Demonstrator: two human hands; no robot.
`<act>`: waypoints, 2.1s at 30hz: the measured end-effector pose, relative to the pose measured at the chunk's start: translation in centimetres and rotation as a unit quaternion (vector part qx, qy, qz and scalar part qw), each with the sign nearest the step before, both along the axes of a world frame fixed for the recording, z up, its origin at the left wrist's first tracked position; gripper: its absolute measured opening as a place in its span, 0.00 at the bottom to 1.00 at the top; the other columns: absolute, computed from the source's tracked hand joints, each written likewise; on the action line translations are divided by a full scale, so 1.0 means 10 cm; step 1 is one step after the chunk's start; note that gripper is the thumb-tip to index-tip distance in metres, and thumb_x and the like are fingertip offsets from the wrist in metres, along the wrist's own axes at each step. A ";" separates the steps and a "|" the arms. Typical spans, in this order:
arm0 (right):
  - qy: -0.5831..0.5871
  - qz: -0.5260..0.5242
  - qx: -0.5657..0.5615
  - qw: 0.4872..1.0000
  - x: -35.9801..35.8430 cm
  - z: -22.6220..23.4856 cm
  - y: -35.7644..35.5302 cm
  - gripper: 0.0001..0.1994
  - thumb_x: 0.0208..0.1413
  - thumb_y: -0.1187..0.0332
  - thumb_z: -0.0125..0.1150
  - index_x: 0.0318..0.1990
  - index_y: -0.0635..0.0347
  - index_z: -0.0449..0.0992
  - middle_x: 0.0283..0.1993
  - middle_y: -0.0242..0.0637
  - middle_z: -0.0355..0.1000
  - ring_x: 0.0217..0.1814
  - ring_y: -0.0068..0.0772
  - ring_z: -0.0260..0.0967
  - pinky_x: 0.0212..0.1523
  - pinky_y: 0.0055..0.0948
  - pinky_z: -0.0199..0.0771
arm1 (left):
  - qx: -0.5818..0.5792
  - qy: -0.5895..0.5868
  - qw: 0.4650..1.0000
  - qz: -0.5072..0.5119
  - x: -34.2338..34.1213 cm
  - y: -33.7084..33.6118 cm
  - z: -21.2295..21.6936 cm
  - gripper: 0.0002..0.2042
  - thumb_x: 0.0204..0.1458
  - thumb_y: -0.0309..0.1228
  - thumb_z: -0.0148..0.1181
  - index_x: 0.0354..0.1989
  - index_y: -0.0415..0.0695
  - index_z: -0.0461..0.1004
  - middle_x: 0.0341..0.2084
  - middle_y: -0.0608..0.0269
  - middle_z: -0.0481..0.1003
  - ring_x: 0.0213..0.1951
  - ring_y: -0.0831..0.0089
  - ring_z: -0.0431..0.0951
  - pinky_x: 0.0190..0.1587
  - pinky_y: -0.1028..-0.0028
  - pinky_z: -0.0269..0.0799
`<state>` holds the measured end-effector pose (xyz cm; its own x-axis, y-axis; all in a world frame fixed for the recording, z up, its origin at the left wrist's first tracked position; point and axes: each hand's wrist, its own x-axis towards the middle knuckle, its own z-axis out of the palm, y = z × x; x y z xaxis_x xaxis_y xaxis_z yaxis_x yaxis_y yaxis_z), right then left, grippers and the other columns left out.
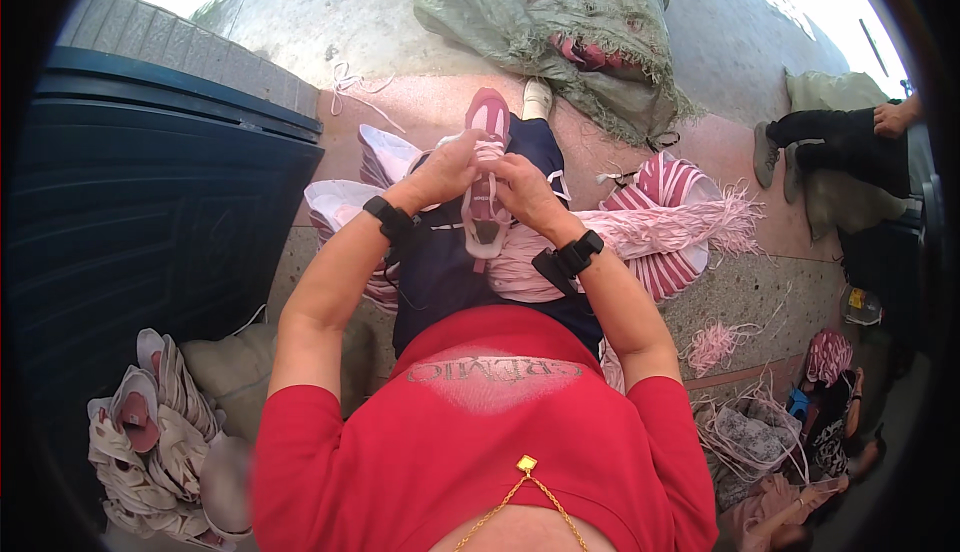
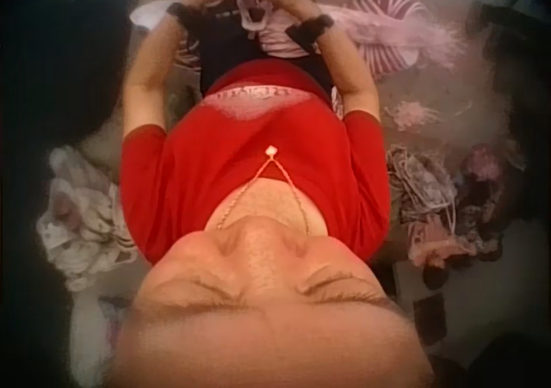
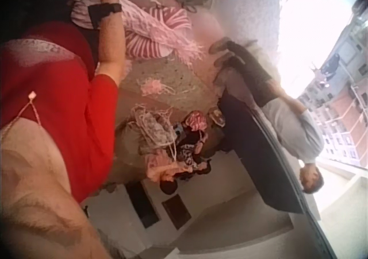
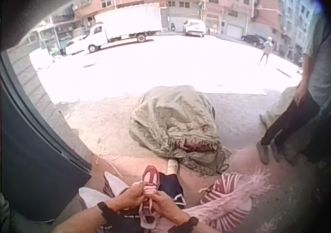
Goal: The person sits on the ground and ties a long pink rope around a pink sandal using both hands. They pull the rope through loops, tighten it, and adjust the knot repeatedly. The person also handles a bundle of pink rope and another sandal during the process.
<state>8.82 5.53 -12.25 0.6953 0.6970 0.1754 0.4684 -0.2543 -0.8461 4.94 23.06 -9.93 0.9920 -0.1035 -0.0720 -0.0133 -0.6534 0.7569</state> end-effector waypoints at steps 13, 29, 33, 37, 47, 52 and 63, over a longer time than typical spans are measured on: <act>0.296 -0.610 0.337 0.653 0.32 -0.31 -2.66 0.07 0.59 0.66 0.51 0.37 0.59 0.70 0.19 0.22 0.57 0.22 0.16 0.57 0.26 0.21 0.63 | 0.570 -0.019 0.797 0.200 -1.55 2.88 0.87 0.07 0.53 0.27 0.45 0.32 0.38 0.69 0.30 0.48 0.71 0.37 0.49 0.70 0.43 0.55 0.67; 0.329 -0.396 0.222 0.828 0.84 0.33 -2.47 0.10 0.61 0.65 0.48 0.27 0.51 0.63 0.16 0.21 0.55 0.16 0.13 0.51 0.12 0.17 0.50 | -0.143 0.018 0.902 0.408 -0.81 1.93 0.62 0.18 0.55 0.30 0.54 0.53 0.37 0.65 0.18 0.78 0.62 0.19 0.89 0.58 0.19 0.85 0.53; 0.339 -0.163 0.045 0.925 0.32 -0.09 -1.14 0.08 0.60 0.66 0.50 0.36 0.61 0.71 0.25 0.27 0.68 0.24 0.16 0.61 0.25 0.18 0.62 | -0.203 0.137 0.949 0.201 -0.40 0.79 0.14 0.17 0.50 0.24 0.56 0.50 0.35 0.68 0.22 0.77 0.63 0.23 0.88 0.62 0.25 0.84 0.59; 0.125 -0.113 -0.014 0.986 0.06 -0.08 -0.31 0.10 0.53 0.67 0.57 0.37 0.64 0.71 0.27 0.38 0.70 0.29 0.32 0.67 0.30 0.30 0.67 | -0.025 0.068 0.988 0.138 -0.23 0.14 -0.05 0.09 0.45 0.28 0.59 0.36 0.40 0.76 0.20 0.59 0.75 0.24 0.76 0.73 0.30 0.74 0.69; -0.088 0.105 -0.144 0.980 0.30 0.08 -0.01 0.07 0.47 0.73 0.54 0.36 0.59 0.71 0.33 0.49 0.73 0.36 0.51 0.72 0.36 0.43 0.71 | 0.162 -0.025 0.985 0.049 -0.20 0.13 -0.38 0.08 0.48 0.31 0.57 0.34 0.42 0.76 0.25 0.51 0.75 0.30 0.54 0.76 0.35 0.64 0.71; 0.023 0.100 -0.079 0.992 0.41 0.07 -0.12 0.09 0.45 0.73 0.58 0.37 0.61 0.71 0.32 0.46 0.72 0.34 0.46 0.73 0.37 0.34 0.72 | 0.091 -0.012 0.995 0.042 -0.16 0.16 -0.29 0.09 0.50 0.30 0.54 0.34 0.38 0.74 0.25 0.49 0.74 0.31 0.54 0.76 0.35 0.66 0.70; 0.256 0.070 0.023 0.964 0.43 -0.25 -0.05 0.09 0.44 0.74 0.57 0.35 0.66 0.70 0.32 0.46 0.73 0.35 0.38 0.73 0.37 0.30 0.71 | -0.050 0.116 0.991 0.053 -0.07 0.20 -0.16 0.13 0.48 0.34 0.60 0.33 0.33 0.76 0.22 0.58 0.77 0.27 0.76 0.74 0.31 0.74 0.69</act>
